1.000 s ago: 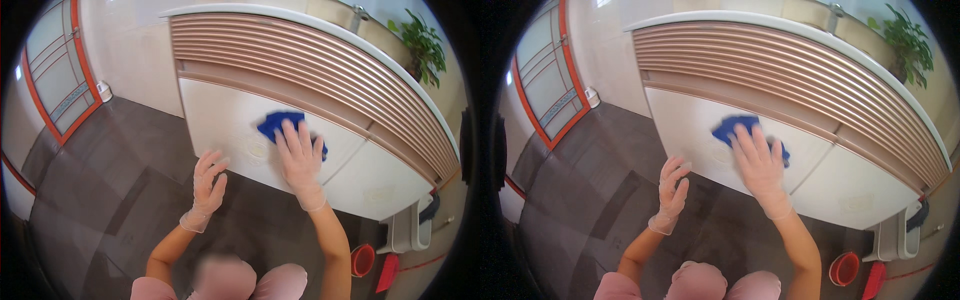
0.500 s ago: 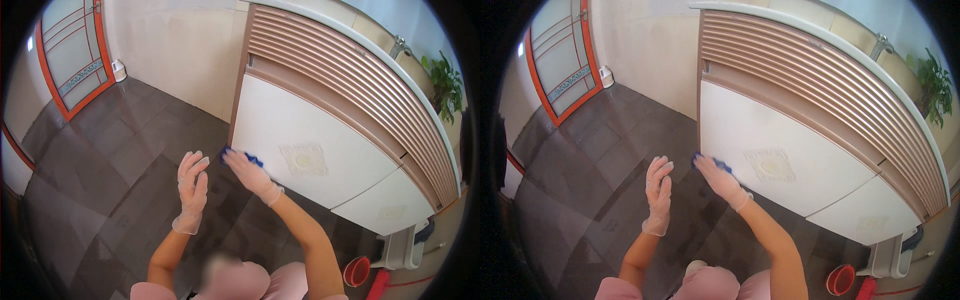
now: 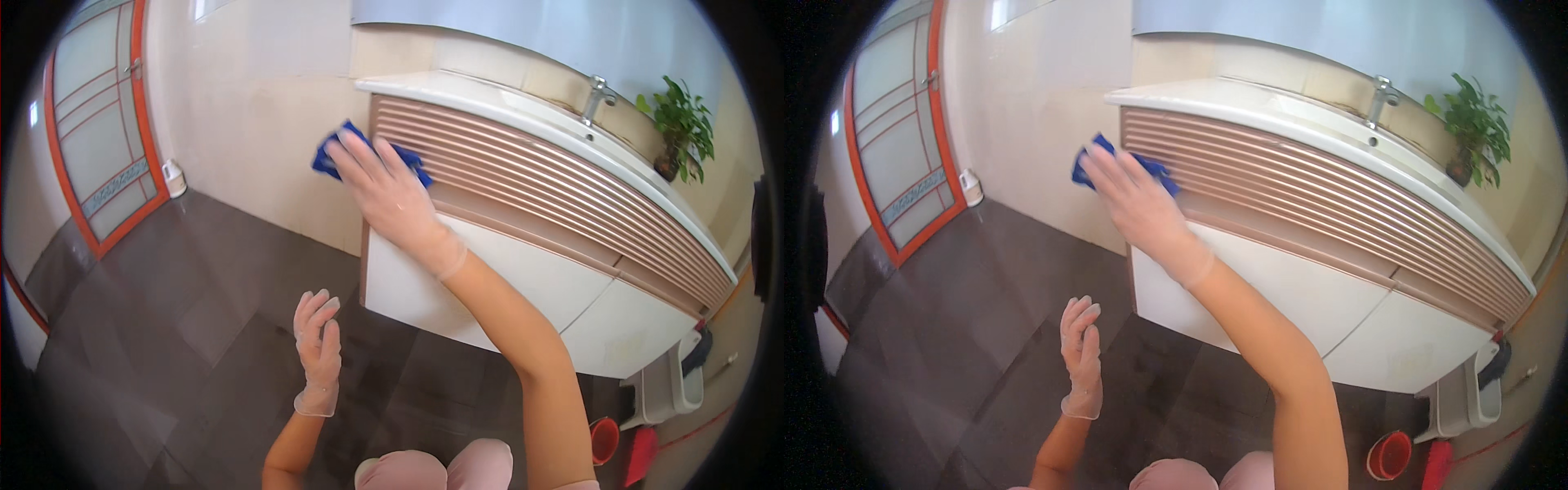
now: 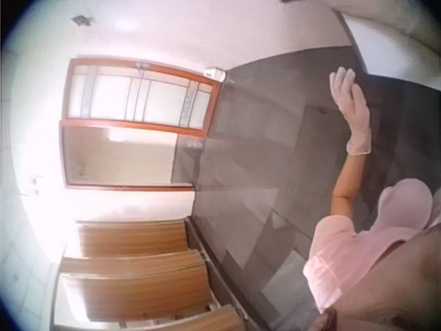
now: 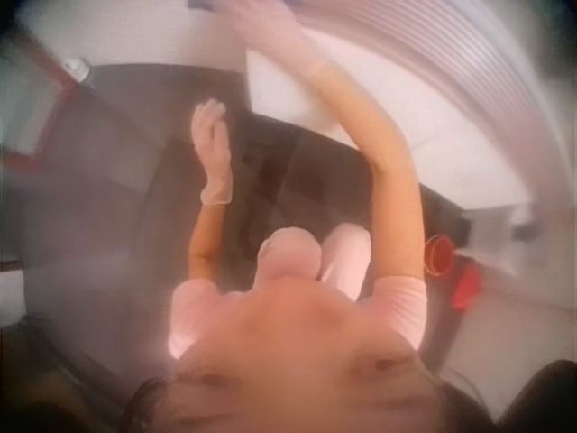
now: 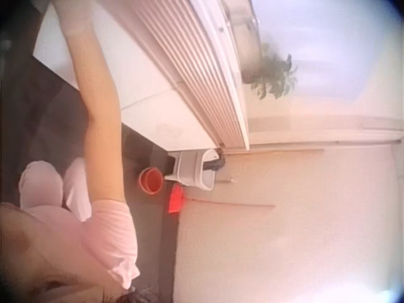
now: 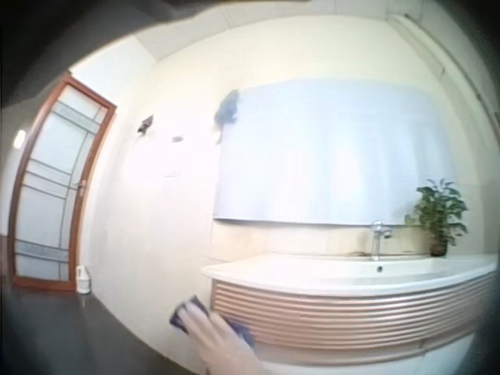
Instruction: The person wipes down a bathroom vanity and sink with a cloth, rinses the cloth under the faucet, and fills a bucket with water. Then, the person enters bathroom stalls and pours the water into squat toilets.
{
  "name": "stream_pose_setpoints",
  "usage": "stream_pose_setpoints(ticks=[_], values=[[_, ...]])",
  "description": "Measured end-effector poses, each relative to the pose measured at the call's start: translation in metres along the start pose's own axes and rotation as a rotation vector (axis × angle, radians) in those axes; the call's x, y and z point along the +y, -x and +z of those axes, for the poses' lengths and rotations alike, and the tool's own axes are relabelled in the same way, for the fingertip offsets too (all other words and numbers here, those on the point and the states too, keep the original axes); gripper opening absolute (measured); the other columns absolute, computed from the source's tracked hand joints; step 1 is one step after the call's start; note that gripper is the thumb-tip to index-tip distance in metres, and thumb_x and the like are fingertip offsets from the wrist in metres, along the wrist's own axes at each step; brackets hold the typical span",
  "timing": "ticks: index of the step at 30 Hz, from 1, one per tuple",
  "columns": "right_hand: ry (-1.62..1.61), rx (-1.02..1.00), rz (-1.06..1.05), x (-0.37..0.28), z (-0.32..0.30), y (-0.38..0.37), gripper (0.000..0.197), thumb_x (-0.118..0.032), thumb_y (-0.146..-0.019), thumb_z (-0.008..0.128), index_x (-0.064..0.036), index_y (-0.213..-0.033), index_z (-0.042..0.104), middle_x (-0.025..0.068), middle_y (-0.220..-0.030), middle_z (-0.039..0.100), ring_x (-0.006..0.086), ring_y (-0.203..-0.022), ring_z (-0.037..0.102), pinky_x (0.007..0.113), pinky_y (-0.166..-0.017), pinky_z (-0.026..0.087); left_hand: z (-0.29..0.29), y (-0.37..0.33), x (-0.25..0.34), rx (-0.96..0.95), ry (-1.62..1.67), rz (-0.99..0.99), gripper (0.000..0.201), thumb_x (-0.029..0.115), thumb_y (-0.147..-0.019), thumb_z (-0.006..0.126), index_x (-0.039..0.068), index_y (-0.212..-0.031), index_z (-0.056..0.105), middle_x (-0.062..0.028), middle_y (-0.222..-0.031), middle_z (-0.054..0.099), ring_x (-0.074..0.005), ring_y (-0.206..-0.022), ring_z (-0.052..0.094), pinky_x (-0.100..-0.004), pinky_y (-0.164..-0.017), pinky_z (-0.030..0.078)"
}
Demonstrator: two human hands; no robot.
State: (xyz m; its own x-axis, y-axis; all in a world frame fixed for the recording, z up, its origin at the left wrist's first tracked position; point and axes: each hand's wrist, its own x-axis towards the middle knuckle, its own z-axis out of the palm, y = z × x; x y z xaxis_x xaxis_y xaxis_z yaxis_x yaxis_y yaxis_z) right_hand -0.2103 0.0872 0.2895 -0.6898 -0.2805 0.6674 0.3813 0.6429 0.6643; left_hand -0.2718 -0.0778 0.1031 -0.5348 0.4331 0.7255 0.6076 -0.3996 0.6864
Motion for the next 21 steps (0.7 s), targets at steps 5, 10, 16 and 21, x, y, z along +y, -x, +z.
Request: stream_pose_setpoints(ticks=[5,10,16,21], values=[[0.167,0.122,0.069,0.038,-0.023,-0.01,0.034,-0.008,-0.077,0.05,0.0052,-0.108,0.058,0.0105,-0.13,0.044,0.0268,-0.125,0.037,0.04,-0.103,0.03,0.005,-0.007,0.015,-0.017,0.036,-0.006,0.022,0.005,-0.086,0.048,0.003,-0.103,0.061,-0.0104,-0.12,0.053,-0.0313,-0.123,0.038,-0.0414,-0.103,0.027],[0.19,0.018,0.158,0.077,-0.096,0.063,0.031,-0.01,-0.078,0.051,-0.0015,-0.107,0.06,0.0082,-0.134,0.043,0.0265,-0.129,0.034,0.043,-0.107,0.024,0.016,-0.01,0.017,-0.058,0.068,0.006,0.022,0.004,-0.087,0.046,0.003,-0.104,0.06,-0.0103,-0.122,0.052,-0.0304,-0.125,0.036,-0.0413,-0.103,0.027],[0.569,-0.048,0.275,0.144,-0.199,0.185,0.026,-0.01,-0.076,0.058,-0.008,-0.101,0.064,0.0075,-0.131,0.048,0.0293,-0.125,0.041,0.047,-0.105,0.024,0.039,-0.007,0.032,-0.111,0.032,-0.012,0.023,0.007,-0.092,0.039,0.0,-0.104,0.057,-0.0121,-0.126,0.048,-0.0286,-0.126,0.035,-0.0387,-0.105,0.024],[0.662,-0.056,0.388,0.18,-0.266,0.253,0.025,-0.007,-0.075,0.059,-0.0046,-0.1,0.063,0.0131,-0.126,0.05,0.0338,-0.117,0.048,0.049,-0.094,0.038,0.052,-0.002,0.019,-0.121,0.07,0.048,0.024,0.01,-0.093,0.041,0.0,-0.109,0.057,-0.0123,-0.129,0.047,-0.03,-0.129,0.032,-0.0416,-0.106,0.024]])
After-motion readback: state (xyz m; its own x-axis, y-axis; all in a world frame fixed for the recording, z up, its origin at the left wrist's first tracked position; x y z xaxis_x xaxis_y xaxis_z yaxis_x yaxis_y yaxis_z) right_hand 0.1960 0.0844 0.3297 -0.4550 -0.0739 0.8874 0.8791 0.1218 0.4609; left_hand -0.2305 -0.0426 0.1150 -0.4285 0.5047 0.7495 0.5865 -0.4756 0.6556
